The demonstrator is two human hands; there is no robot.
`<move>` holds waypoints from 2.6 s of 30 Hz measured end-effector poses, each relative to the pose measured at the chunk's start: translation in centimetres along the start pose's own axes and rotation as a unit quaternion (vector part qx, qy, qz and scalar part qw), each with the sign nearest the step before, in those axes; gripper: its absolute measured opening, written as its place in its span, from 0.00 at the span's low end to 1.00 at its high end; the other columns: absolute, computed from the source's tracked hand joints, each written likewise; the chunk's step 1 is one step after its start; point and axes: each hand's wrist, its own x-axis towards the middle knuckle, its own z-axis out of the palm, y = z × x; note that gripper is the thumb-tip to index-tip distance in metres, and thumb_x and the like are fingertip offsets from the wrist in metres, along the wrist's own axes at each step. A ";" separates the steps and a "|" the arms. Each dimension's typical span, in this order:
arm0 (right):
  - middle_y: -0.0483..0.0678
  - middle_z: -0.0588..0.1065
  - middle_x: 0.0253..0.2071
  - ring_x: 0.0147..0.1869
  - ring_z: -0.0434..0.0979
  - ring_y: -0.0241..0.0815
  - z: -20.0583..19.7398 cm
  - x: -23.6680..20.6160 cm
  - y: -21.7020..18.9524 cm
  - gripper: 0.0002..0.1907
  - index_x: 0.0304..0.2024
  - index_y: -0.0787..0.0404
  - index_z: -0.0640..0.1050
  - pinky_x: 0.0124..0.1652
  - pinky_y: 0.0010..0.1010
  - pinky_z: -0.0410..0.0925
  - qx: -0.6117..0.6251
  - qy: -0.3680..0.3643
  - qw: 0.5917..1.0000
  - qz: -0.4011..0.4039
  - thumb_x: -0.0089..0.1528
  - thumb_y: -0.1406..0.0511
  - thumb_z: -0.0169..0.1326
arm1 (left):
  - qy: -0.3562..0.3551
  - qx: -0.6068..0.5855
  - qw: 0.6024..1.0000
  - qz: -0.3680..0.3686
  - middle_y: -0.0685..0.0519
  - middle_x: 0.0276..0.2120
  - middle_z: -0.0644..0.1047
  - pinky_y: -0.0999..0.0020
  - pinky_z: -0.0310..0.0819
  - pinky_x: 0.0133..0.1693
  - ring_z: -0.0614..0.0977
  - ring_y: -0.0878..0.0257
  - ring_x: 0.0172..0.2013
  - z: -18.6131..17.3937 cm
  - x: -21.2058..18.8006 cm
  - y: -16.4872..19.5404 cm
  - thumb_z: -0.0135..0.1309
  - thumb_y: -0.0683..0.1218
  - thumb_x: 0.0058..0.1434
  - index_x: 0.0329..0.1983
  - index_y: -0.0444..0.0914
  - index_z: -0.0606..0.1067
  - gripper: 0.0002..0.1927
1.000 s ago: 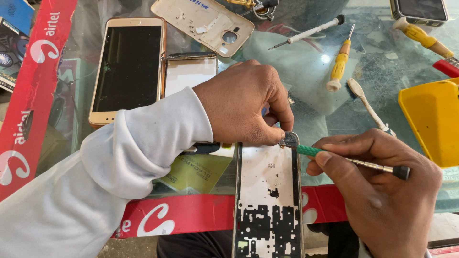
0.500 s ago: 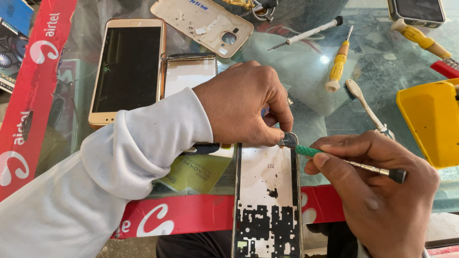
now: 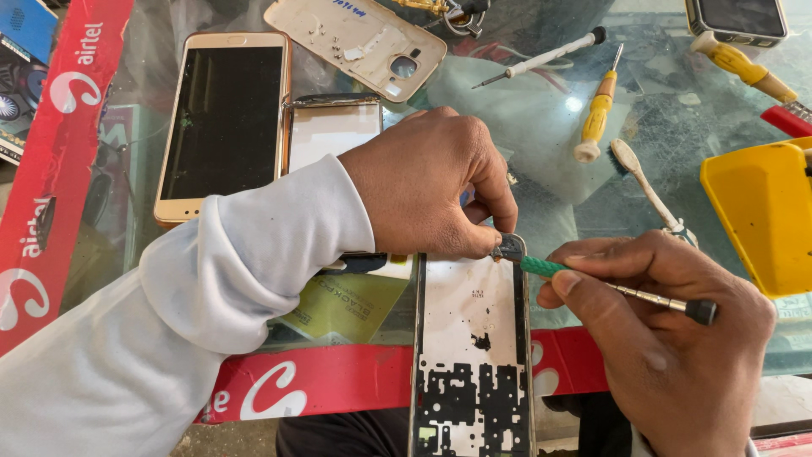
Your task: The person uses a small screwdriver to remove screws from the top edge of a disassembled smartphone. They then use a toothbrush to clean the interior frame and components of the phone.
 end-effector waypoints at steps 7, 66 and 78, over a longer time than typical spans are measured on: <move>0.59 0.83 0.40 0.40 0.87 0.45 0.0 0.0 0.0 0.03 0.36 0.75 0.79 0.39 0.33 0.78 0.001 0.001 1.000 0.002 0.59 0.78 0.58 | -0.001 -0.003 1.000 0.001 0.57 0.17 0.79 0.67 0.71 0.26 0.78 0.66 0.19 0.0 0.0 0.0 0.65 0.49 0.47 0.27 0.44 0.86 0.07; 0.54 0.84 0.38 0.40 0.87 0.38 -0.1 0.1 0.3 0.05 0.34 0.70 0.82 0.38 0.26 0.80 -0.054 -0.010 0.998 -0.041 0.55 0.77 0.62 | -0.009 -0.031 0.999 -0.022 0.58 0.18 0.80 0.70 0.71 0.24 0.78 0.69 0.19 -0.1 -0.2 -0.2 0.66 0.50 0.47 0.29 0.44 0.87 0.08; 0.54 0.83 0.39 0.41 0.86 0.38 0.0 0.0 0.2 0.05 0.35 0.70 0.82 0.38 0.27 0.80 -0.040 -0.003 0.999 -0.035 0.56 0.76 0.63 | -0.008 -0.037 0.999 -0.019 0.58 0.19 0.81 0.70 0.73 0.25 0.79 0.69 0.20 -0.1 -0.1 -0.3 0.67 0.50 0.47 0.30 0.44 0.87 0.08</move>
